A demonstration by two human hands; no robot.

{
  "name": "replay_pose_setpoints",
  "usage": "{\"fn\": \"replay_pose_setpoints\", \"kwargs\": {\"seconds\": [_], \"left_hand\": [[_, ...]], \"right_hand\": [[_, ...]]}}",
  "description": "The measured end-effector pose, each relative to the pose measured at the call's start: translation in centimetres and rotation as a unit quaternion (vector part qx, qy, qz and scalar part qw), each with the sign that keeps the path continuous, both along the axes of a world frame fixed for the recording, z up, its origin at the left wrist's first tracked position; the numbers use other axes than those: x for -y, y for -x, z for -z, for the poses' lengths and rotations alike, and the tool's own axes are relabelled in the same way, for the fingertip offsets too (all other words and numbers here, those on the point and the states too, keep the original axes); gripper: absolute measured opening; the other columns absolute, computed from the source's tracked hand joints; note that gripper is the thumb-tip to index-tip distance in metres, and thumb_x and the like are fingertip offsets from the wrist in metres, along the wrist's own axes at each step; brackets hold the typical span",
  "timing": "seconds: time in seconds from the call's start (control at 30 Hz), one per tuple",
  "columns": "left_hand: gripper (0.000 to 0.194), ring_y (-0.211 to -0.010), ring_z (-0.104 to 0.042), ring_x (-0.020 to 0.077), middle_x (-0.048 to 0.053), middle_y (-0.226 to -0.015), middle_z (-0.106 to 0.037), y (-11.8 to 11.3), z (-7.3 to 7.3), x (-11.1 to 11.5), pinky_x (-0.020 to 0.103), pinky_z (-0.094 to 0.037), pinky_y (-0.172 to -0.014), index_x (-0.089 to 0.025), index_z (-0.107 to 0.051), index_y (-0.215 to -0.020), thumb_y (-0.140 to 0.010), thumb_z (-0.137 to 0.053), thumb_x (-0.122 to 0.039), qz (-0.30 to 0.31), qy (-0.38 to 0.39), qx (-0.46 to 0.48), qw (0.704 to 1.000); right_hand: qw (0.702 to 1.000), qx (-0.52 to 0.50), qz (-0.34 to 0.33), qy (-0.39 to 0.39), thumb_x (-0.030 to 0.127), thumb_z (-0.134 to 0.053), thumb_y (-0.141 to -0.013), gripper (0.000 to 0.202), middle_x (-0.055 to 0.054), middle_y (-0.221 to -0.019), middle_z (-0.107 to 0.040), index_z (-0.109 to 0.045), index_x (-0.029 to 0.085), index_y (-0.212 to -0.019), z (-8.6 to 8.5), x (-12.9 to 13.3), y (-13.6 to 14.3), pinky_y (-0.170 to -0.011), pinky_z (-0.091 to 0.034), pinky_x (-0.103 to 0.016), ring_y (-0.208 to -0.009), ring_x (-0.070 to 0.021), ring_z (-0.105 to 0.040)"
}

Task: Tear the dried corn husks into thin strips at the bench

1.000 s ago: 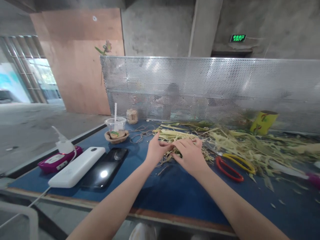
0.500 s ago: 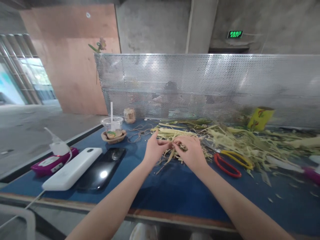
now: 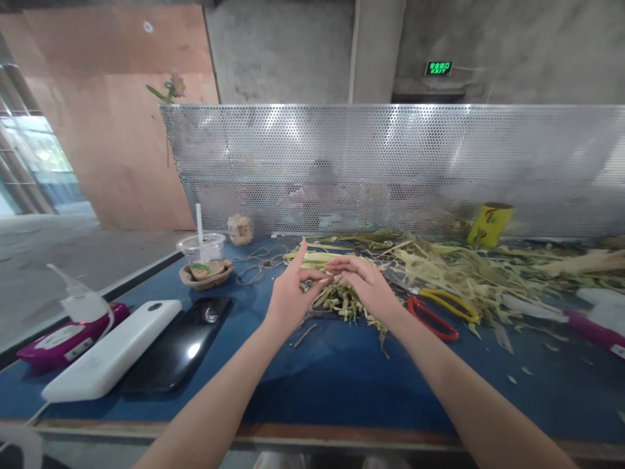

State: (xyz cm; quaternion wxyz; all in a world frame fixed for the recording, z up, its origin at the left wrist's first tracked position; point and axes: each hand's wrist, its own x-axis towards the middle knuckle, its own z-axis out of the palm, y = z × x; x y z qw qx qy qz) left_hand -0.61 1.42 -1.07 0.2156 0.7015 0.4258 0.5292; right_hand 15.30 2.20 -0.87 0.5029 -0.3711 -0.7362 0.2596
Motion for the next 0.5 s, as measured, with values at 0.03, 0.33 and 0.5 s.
{"fn": "replay_pose_setpoints", "kwargs": {"seconds": [0.03, 0.33, 0.5], "left_hand": [[0.079, -0.085, -0.065, 0.0179, 0.0, -0.079, -0.073, 0.1, 0.0, 0.0, 0.033, -0.043, -0.088, -0.016, -0.022, -0.139, -0.071, -0.063, -0.026, -0.006, -0.024, -0.021, 0.999], [0.08, -0.084, -0.065, 0.0181, -0.001, -0.08, -0.073, 0.0, -0.1, 0.0, 0.033, -0.042, -0.088, -0.017, -0.016, -0.14, -0.073, -0.06, -0.024, 0.02, -0.012, -0.067, 0.997], [0.077, -0.082, -0.065, 0.019, -0.001, -0.079, -0.073, -0.1, -0.1, -0.1, 0.035, -0.041, -0.089, -0.019, -0.021, -0.139, -0.074, -0.06, -0.029, 0.019, -0.007, -0.084, 0.996]], "right_hand": [[1.0, 0.009, -0.011, 0.016, 0.019, -0.041, -0.08, 0.024, -0.004, -0.094, -0.066, -0.062, 0.021, -0.09, -0.2, -0.1, -0.2, -0.083, -0.045, -0.034, -0.092, -0.0177, -0.06], [0.989, 0.048, -0.076, 0.114, 0.029, -0.043, -0.084, 0.026, -0.001, -0.085, -0.069, -0.068, 0.024, -0.085, -0.6, -1.1, -1.8, -0.079, -0.046, -0.034, -0.083, -0.0172, -0.062], [0.989, 0.068, -0.055, 0.121, 0.022, -0.057, -0.074, 0.013, -0.002, -0.08, -0.068, -0.067, 0.019, -0.082, -0.8, -1.0, -2.0, -0.068, -0.047, -0.027, -0.074, -0.015, -0.062]]}}
